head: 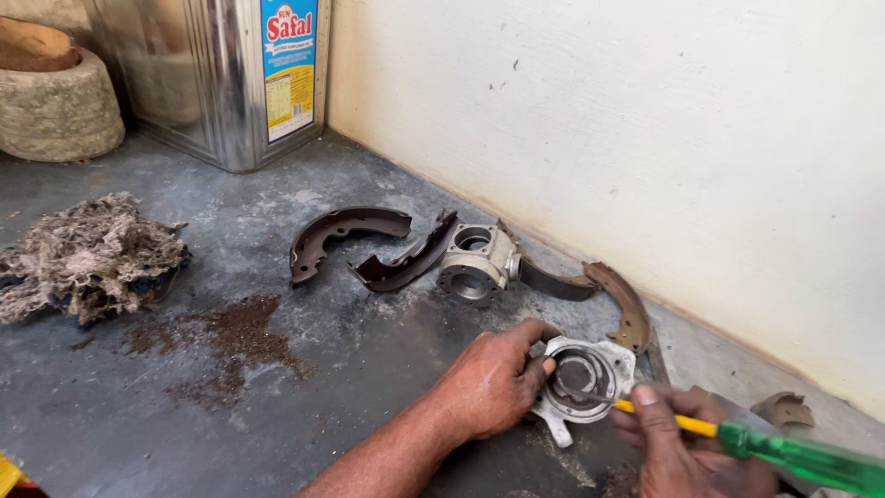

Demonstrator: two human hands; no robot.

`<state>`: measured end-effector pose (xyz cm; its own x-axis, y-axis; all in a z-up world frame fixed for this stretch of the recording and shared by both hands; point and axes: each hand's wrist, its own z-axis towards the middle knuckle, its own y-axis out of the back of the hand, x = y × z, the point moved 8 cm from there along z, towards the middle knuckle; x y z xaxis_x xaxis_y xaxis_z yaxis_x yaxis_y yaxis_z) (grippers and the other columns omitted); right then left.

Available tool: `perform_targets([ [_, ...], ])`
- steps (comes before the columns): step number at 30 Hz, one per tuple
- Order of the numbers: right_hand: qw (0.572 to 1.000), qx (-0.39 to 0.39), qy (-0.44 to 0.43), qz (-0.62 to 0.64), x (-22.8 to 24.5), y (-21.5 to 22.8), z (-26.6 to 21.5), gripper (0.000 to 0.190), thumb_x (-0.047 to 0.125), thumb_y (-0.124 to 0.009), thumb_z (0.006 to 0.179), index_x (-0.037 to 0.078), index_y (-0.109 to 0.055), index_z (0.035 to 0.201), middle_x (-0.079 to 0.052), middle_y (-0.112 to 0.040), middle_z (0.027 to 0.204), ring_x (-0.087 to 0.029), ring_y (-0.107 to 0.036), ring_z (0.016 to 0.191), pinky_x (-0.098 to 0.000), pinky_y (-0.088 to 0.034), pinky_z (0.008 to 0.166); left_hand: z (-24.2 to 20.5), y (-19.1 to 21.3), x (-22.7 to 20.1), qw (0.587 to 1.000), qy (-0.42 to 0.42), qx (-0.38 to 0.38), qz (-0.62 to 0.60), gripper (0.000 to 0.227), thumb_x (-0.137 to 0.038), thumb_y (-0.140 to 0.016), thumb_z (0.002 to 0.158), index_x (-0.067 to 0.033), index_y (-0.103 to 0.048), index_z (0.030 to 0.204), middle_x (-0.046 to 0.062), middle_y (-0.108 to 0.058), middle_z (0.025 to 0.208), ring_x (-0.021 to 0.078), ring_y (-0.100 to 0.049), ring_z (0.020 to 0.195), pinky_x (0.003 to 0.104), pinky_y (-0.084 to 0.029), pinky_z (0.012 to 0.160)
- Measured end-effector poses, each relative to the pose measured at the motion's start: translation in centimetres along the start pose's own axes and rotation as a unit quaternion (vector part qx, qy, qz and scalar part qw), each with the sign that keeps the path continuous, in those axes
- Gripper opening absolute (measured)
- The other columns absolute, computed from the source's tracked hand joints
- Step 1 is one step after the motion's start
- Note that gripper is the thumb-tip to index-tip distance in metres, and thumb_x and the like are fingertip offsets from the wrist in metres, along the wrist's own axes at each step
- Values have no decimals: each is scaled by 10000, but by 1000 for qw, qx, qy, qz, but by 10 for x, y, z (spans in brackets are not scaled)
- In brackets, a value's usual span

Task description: The person cleans a small circular metal brake component by hand with a piece of steel wool and then scrapes around the inner edge with the tip of a screwdriver.

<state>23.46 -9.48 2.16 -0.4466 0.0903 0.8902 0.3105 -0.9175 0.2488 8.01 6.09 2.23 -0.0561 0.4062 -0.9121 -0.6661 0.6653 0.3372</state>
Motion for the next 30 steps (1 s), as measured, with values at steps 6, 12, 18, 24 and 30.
perform_targets([
  [6,970,57,55,-231,24,-4,0,137,129,-777,907,-6,-769,929,-165,-760,742,-243,-763,642,-392,-609,600,-1,0,-3,1000,-1,4,-10,382,-199,-641,940,-101,-623,1309,197,-756,1038,353,-739,1003,452,-566,860],
  [12,981,54,39,-184,13,-2,1,107,101,-798,849,13,-786,908,-128,-770,742,-201,-766,681,-337,-615,632,-1,0,-2,1000,1,7,0,376,-198,-636,939,-102,-626,1302,196,-757,1060,353,-736,1025,456,-573,864],
  [18,968,41,-23,-248,14,0,1,135,80,-814,889,-21,-775,970,-209,-780,800,-269,-756,698,-387,-605,642,1,-4,3,1000,-9,14,-13,381,-201,-635,945,-99,-614,1312,194,-745,1082,358,-727,1036,461,-561,869],
  [24,993,61,-18,-96,-1,-1,7,206,103,-744,886,-88,-721,961,-226,-782,782,-280,-800,708,-380,-662,668,-1,-2,1,1000,-7,5,-15,392,-196,-655,929,-105,-627,1309,197,-753,1064,359,-731,1036,454,-568,875],
  [30,993,47,-37,-107,-6,-11,0,254,165,-791,894,-74,-732,954,-218,-765,778,-291,-765,706,-390,-638,655,0,-2,-1,1000,-12,5,3,392,-201,-639,946,-110,-614,1327,197,-747,1081,361,-722,1036,460,-562,868],
])
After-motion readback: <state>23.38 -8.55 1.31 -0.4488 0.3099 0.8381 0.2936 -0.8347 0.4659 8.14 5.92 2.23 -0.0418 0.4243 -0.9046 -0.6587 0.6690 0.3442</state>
